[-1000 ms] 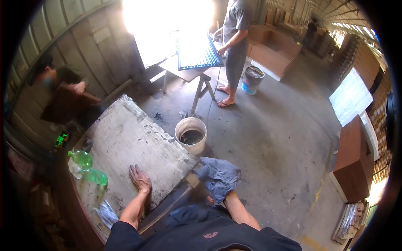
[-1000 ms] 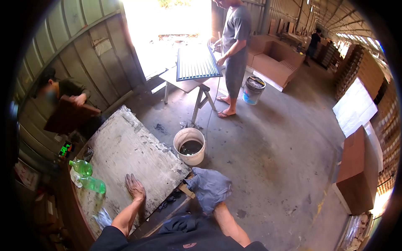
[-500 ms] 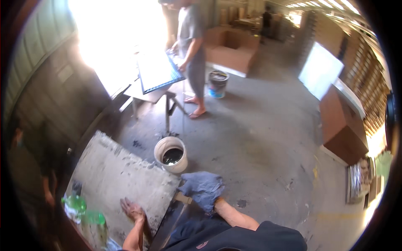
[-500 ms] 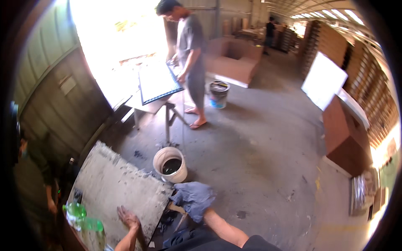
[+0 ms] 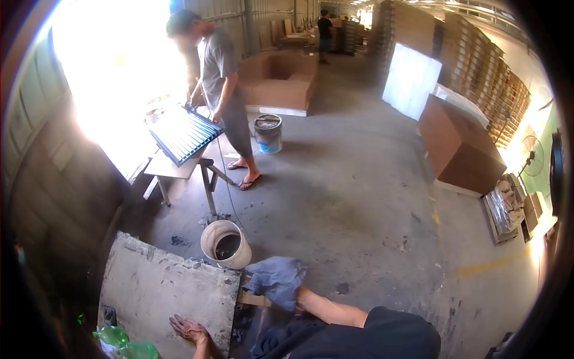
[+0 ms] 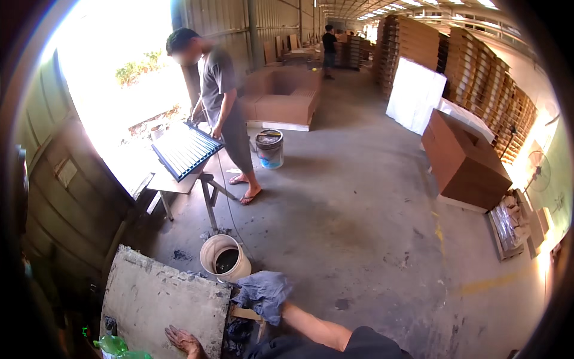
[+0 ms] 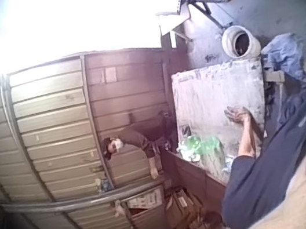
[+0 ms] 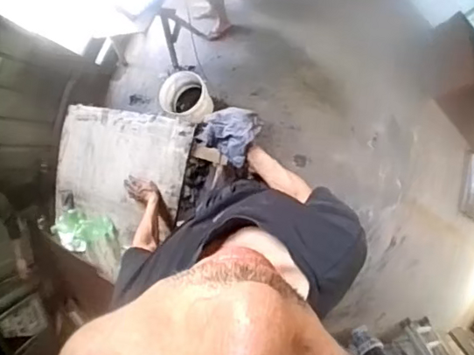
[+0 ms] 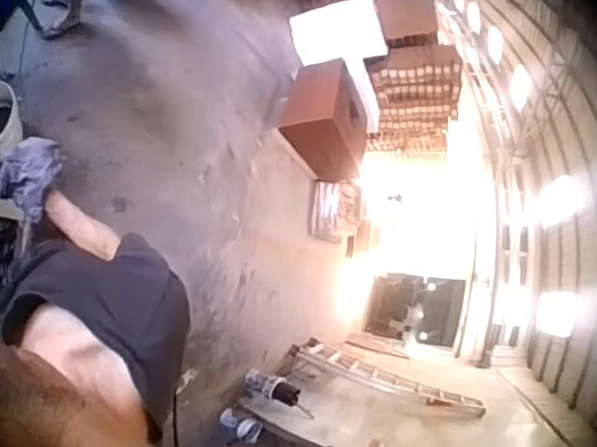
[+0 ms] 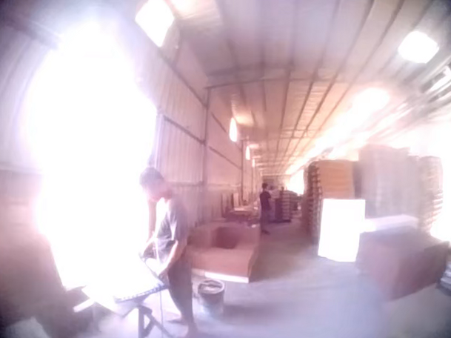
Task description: The person wipes wooden slats with a cloth, applies a liquid from a bottle, and continues wiping the slats before folding the cloth.
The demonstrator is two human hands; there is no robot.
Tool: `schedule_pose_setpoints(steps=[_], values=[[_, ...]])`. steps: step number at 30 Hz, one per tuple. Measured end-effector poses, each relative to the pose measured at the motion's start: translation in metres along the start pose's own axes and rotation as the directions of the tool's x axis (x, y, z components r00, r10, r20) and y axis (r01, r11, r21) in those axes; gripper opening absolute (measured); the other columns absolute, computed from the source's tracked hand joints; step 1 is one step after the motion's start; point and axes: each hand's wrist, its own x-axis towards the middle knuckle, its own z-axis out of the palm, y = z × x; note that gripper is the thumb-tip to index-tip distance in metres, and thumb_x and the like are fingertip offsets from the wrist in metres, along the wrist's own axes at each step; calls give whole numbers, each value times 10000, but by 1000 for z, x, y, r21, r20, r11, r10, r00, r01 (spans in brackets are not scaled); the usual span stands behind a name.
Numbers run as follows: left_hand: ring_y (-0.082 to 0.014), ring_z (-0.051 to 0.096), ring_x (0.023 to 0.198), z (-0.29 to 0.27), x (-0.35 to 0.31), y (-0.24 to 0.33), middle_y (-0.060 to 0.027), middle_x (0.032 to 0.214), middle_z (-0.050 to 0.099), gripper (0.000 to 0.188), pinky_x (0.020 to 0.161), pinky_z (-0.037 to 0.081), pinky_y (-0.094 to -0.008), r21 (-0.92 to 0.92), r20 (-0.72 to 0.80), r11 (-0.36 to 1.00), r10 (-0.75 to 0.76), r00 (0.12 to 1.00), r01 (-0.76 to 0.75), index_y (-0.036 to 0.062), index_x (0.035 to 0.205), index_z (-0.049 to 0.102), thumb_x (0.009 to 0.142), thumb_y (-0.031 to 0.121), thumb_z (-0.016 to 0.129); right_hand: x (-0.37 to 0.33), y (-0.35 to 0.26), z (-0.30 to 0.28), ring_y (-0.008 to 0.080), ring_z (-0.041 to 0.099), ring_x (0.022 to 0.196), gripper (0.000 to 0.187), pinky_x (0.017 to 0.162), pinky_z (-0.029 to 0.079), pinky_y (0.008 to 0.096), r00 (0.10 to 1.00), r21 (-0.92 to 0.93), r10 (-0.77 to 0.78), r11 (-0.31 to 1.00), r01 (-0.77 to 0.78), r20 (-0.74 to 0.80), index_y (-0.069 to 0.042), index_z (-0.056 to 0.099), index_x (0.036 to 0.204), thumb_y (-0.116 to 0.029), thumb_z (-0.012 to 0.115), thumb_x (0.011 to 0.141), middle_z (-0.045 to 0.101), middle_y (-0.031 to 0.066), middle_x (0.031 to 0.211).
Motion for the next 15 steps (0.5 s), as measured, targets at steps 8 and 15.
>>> schedule_pose_setpoints(steps=[8,15], values=[[-387,407,1543,-13,1,14,-219,1641,467,525,1256,350,-510,57,50,998,-39,998,36,23,1520,531,1015,154,592,-13,-1,0,202,726,885,266,793,598,372,999,-27,-7,1000,5,-47,-47,745,1176,-157,739,934,773,79,1044],[-397,406,1541,-26,-19,13,-216,1637,470,495,1254,349,-521,34,77,995,-92,993,90,19,1496,547,1019,148,573,-16,-7,-3,201,726,879,263,788,597,374,997,-62,-46,997,42,-61,-49,748,1170,-162,737,932,773,79,1037]])
